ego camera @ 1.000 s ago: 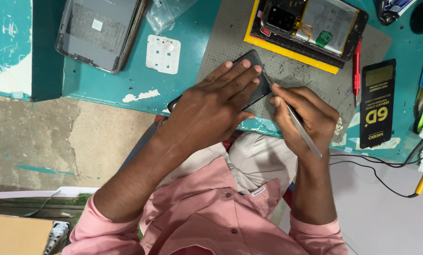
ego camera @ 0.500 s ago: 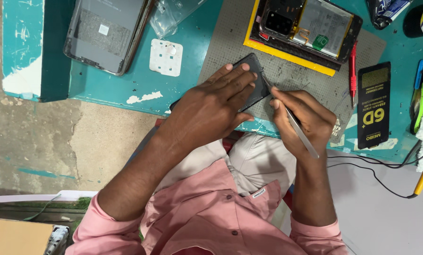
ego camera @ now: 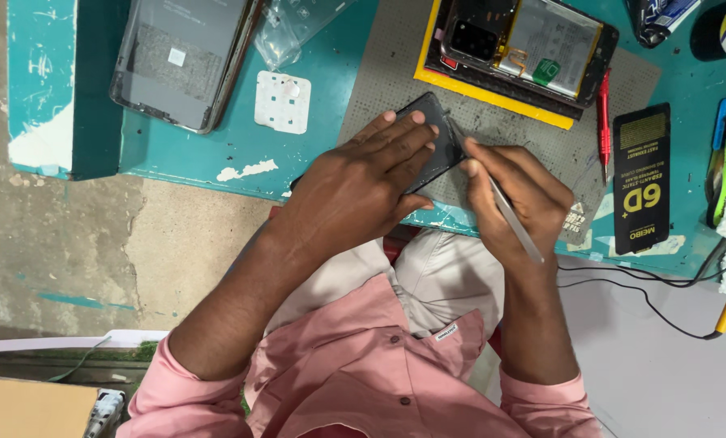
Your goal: The person uses a metal prying tool to separate the back cover of a smartphone, then applies adhesive along the edges of the back cover. The person then aligns and presses the back cover onto the phone body.
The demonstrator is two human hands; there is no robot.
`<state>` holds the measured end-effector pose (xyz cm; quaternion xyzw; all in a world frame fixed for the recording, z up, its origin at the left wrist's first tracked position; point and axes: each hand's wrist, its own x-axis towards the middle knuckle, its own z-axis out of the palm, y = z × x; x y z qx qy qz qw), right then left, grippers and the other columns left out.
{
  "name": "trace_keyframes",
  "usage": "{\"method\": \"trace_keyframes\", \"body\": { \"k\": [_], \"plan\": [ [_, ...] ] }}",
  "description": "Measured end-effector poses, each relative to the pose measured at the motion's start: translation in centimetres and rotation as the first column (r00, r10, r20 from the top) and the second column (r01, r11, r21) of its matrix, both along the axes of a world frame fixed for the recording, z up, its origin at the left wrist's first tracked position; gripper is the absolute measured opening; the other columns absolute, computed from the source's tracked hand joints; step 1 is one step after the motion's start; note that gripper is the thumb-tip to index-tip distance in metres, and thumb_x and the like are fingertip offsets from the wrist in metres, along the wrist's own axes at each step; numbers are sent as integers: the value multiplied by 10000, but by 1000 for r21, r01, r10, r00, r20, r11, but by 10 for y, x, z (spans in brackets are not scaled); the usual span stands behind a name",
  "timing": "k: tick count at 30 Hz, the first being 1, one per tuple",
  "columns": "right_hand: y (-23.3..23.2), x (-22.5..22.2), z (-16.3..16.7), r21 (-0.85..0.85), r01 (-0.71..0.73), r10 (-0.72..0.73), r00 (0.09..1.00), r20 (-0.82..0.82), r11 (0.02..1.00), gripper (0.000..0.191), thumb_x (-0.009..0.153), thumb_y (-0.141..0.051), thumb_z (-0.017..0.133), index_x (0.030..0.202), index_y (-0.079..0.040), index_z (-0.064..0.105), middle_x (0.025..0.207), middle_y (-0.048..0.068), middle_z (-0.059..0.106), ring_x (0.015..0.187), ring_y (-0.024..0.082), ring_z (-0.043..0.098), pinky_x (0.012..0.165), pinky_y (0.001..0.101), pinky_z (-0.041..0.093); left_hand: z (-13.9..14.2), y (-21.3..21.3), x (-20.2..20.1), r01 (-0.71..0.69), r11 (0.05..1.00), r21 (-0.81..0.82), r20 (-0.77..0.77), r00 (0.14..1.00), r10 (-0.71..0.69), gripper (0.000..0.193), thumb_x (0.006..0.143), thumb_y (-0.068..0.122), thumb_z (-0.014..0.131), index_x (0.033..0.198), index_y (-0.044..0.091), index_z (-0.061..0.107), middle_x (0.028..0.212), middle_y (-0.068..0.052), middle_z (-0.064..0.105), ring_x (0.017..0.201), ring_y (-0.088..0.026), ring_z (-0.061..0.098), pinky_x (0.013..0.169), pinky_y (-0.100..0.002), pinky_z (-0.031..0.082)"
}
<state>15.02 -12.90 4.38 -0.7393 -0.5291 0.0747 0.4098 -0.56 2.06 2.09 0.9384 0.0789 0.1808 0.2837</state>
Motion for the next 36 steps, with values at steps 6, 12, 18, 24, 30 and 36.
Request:
{"method": "trace_keyframes", "body": {
  "k": [6,12,18,24,30,36],
  "plan": [
    [-9,2,-1,11,7,-6,1000,-15,1000,215,1023,87,703,1234,58,727,1052,167,744,881,176,754,776,241,596,0,0,1,-4,1000,-12,6,1000,4,560,879,393,778,1247,-21,695,1401,-145,640,1372,-284,560,1196,-423,405],
    [-18,3,-11,32,118,-115,990,-81,993,172,1046,47,700,1214,59,733,1012,172,751,644,129,645,553,223,511,0,-1,1,-11,1000,-24,4,1000,11,579,873,408,767,1262,-16,695,1412,-137,636,1376,-275,553,1194,-421,401],
    [-31,11,-28,296,199,-82,927,-366,934,193,1142,-59,650,1273,73,700,968,209,704,628,138,635,489,245,511,-1,-1,1,-17,1000,-18,14,1000,18,535,926,420,743,1235,-16,706,1398,-145,643,1364,-284,561,1185,-427,410],
    [-43,17,-35,394,140,124,810,-573,908,236,1087,-110,695,1199,97,702,866,211,688,539,142,600,446,247,484,11,2,4,-46,999,-8,138,989,47,282,968,224,771,1180,43,729,1390,-101,677,1377,-255,602,1222,-406,444],
    [-47,11,-38,453,55,276,727,-629,890,225,1049,-109,701,1136,98,700,822,217,695,502,147,614,430,257,470,24,-6,3,-42,996,-80,324,944,66,421,989,245,790,1291,-28,685,1379,-154,656,1333,-302,627,1205,-443,490],
    [-59,-8,-41,412,18,322,594,-737,911,283,1041,-144,719,1129,124,697,842,234,690,544,165,617,422,236,494,21,-3,-17,85,996,6,330,940,-82,200,923,84,775,1113,56,717,1119,-87,738,1078,-254,752,967,-401,633]
  ]
}}
